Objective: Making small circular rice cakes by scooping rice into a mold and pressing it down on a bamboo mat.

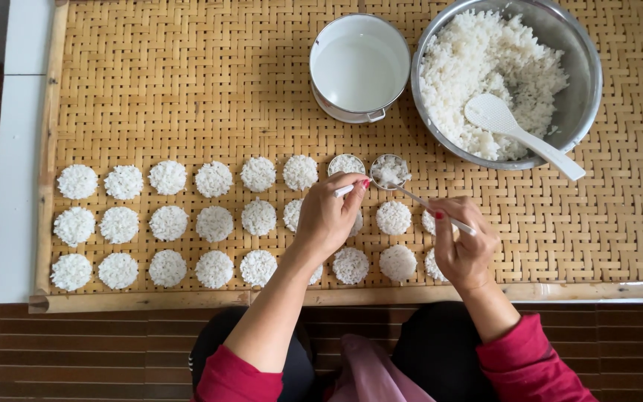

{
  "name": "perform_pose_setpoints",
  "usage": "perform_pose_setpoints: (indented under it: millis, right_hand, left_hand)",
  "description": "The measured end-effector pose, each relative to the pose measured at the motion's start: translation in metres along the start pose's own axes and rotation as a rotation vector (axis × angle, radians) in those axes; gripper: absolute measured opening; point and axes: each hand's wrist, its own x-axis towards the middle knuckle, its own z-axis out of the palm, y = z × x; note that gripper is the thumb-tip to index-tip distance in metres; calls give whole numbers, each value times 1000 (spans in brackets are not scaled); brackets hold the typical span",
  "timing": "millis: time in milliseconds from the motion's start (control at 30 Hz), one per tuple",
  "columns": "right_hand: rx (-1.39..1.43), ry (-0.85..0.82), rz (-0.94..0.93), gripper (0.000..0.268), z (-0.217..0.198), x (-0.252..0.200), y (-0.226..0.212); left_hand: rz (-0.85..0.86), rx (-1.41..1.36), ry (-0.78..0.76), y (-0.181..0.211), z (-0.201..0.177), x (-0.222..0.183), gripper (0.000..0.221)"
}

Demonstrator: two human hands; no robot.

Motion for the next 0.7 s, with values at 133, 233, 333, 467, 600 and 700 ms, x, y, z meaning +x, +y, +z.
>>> perform_pose_setpoints:
  millis: [133, 233, 333, 467, 600, 700]
  right_hand:
    - [-9, 31, -52, 18, 0, -3, 3]
    - [1, -34, -65, 15, 8, 0, 7]
    - [4, -49, -83, 16, 9, 2, 0]
    - [-25, 14, -122, 15, 1, 6, -10]
    - [-15, -17, -97, 14, 6, 8, -12]
    - [13, -47, -92, 14, 10, 6, -8]
  left_hand:
    - [2, -19, 1, -4, 1, 0, 22]
    - [-4, -15, -4, 4, -3, 1, 23]
    - [-4, -16, -11, 8, -4, -2, 22]
    - [2, -17, -10, 5, -5, -2, 21]
    - [-2, -10, -23, 3, -4, -2, 23]
    - [-9, -11, -27, 2, -3, 0, 24]
